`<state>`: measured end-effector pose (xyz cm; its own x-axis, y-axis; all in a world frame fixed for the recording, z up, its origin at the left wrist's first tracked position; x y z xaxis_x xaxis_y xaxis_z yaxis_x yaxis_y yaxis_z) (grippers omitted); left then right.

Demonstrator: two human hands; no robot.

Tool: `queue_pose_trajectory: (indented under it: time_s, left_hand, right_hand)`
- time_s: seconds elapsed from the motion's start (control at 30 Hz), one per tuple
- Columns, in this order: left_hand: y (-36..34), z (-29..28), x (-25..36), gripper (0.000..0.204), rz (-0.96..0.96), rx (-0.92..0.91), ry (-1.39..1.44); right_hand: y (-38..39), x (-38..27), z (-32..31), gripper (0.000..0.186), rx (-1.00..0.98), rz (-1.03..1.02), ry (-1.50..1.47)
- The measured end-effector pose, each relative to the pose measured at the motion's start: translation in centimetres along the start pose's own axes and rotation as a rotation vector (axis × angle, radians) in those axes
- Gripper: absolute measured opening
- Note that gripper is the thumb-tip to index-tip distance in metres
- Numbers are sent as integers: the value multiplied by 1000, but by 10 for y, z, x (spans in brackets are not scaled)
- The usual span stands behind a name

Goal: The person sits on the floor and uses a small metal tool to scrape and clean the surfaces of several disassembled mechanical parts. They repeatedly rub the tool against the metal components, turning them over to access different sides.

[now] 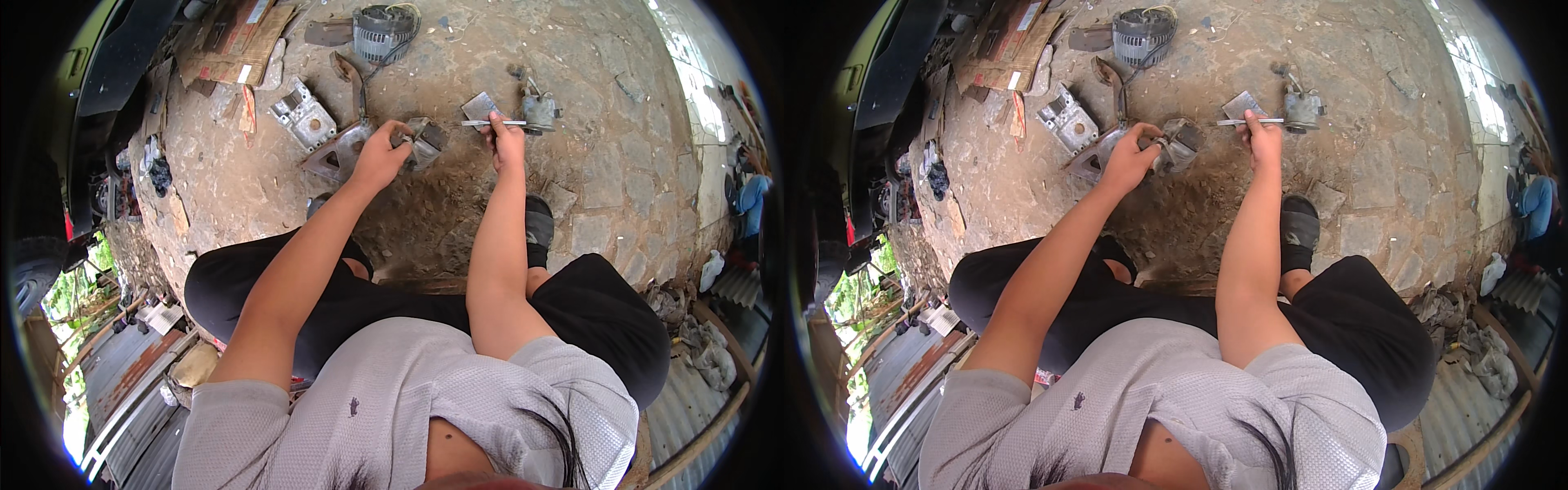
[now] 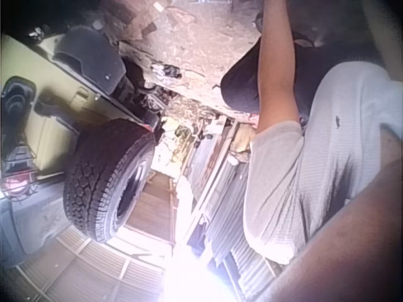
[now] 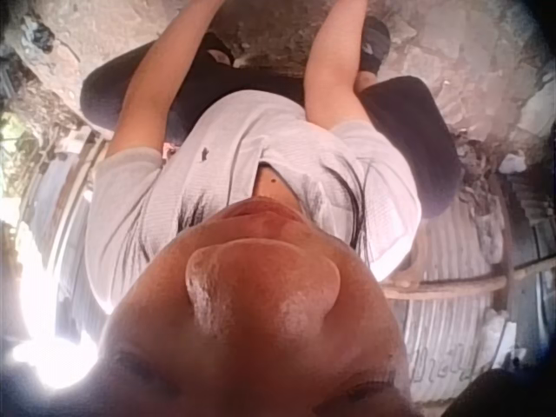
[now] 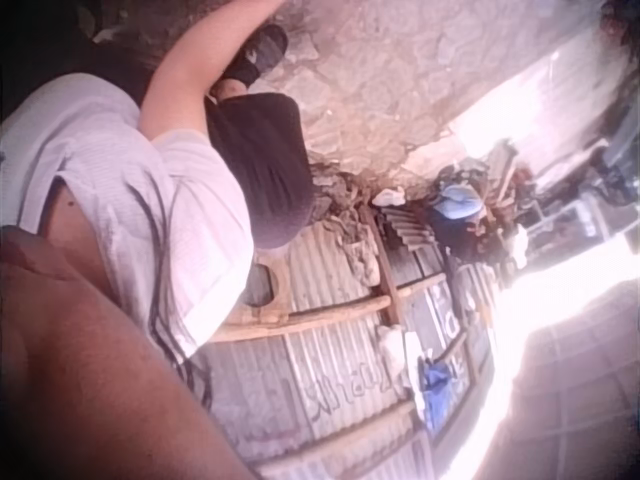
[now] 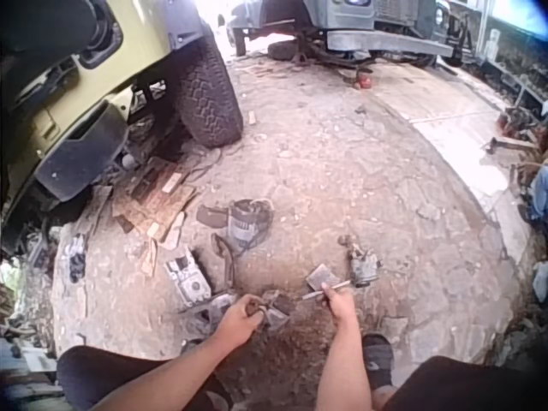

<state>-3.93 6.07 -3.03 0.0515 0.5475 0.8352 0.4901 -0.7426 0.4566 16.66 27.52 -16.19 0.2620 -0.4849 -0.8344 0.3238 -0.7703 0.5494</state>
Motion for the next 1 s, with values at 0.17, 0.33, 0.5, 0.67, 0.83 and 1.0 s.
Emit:
queue_pose_trajectory:
  time_s: [0.17, 0.33, 0.5, 0.67, 0.83, 1.0]
  left_hand:
    - [-2, 1, -1, 32, 60, 24, -8]
    - [-1, 0, -2, 32, 58, 25, 10]
    - [-1, 1, 0, 32, 46, 19, 4]
    - [-1, 1, 0, 31, 61, 27, 9]
    - [0, 1, 1, 31, 51, 25, 8]
    - [-2, 2, -2, 31, 57, 13, 14]
  right_hand:
    - [-3, -3, -4, 22, 72, -64, 145]
    - [1, 2, 1, 23, 0, -10, 82]
    - [-1, 7, 6, 22, -91, -2, -85]
    - [2, 1, 11, 21, -84, -12, -102]
    - [1, 5, 4, 21, -3, -8, -76]
    - [-7, 15, 0, 21, 38, -23, -54]
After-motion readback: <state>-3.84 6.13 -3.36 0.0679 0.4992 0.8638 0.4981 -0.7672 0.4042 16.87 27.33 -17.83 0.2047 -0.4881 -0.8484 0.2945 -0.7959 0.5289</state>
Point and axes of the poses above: each hand's wrist, its own y-axis away from the middle knuckle, its own z-axis out of the palm, x = y × z, the point moved 8 cm from there along -y, towards the middle knuckle, and after that the axes turned 6 degrees about y, right-handed, at the moved point
